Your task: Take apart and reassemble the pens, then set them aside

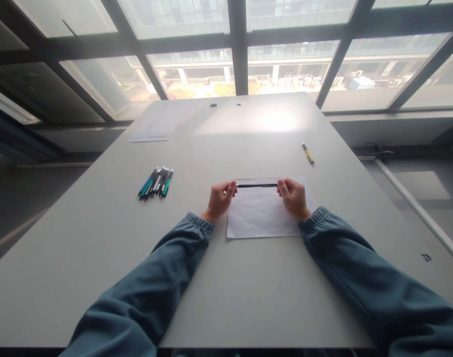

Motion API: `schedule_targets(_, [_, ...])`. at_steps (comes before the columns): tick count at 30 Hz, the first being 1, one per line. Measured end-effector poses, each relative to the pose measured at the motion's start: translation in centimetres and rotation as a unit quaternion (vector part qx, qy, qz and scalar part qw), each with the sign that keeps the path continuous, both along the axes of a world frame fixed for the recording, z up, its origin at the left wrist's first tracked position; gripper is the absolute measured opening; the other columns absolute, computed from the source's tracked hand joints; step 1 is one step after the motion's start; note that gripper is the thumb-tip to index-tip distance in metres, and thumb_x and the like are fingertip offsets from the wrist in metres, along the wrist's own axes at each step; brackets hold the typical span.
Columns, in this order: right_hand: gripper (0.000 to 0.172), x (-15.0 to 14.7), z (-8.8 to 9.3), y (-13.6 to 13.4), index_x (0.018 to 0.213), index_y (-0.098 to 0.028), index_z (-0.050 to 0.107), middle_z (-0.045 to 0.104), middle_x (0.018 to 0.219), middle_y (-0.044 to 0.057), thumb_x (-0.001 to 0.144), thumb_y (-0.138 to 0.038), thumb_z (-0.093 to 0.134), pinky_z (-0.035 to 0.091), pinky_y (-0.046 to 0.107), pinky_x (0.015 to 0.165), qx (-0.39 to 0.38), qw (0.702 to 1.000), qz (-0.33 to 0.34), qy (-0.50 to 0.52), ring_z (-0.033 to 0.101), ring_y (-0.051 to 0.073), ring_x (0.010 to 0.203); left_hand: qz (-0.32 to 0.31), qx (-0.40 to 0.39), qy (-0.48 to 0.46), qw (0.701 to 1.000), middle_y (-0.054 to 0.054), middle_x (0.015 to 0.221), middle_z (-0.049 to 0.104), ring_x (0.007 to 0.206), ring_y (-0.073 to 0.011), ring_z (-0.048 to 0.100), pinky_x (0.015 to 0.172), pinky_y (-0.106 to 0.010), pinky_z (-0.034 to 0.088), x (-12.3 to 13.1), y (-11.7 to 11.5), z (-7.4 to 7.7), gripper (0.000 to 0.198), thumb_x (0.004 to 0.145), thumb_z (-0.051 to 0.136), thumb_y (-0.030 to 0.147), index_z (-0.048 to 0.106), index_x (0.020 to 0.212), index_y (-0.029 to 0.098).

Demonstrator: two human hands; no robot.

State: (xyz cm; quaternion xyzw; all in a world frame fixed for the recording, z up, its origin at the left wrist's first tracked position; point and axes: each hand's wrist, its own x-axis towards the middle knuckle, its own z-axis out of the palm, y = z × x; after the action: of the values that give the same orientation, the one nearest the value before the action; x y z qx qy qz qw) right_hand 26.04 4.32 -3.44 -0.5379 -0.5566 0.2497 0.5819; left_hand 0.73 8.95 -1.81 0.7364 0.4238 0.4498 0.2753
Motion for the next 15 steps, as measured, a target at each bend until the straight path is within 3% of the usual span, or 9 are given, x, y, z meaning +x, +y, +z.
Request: schedule_targets(15, [0.05, -0.03, 0.13, -0.01, 0.064, -0.021, 0.059, 0.057, 0.057, 0.0, 0.095, -0.06, 0.054, 0.041, 0.028, 0.055, 0.003, 1.0, -0.002, -0.014, 0.051, 0.014, 0.053, -0.007, -0.002, -0.009, 1.0, -0.001, 0.053, 0.056, 0.052, -0.0129, 0.055, 0.055, -0.026, 0.042, 0.0, 0.05, -0.05, 0.058, 0.1, 0.046, 0.059, 0.059, 0.06, 0.018])
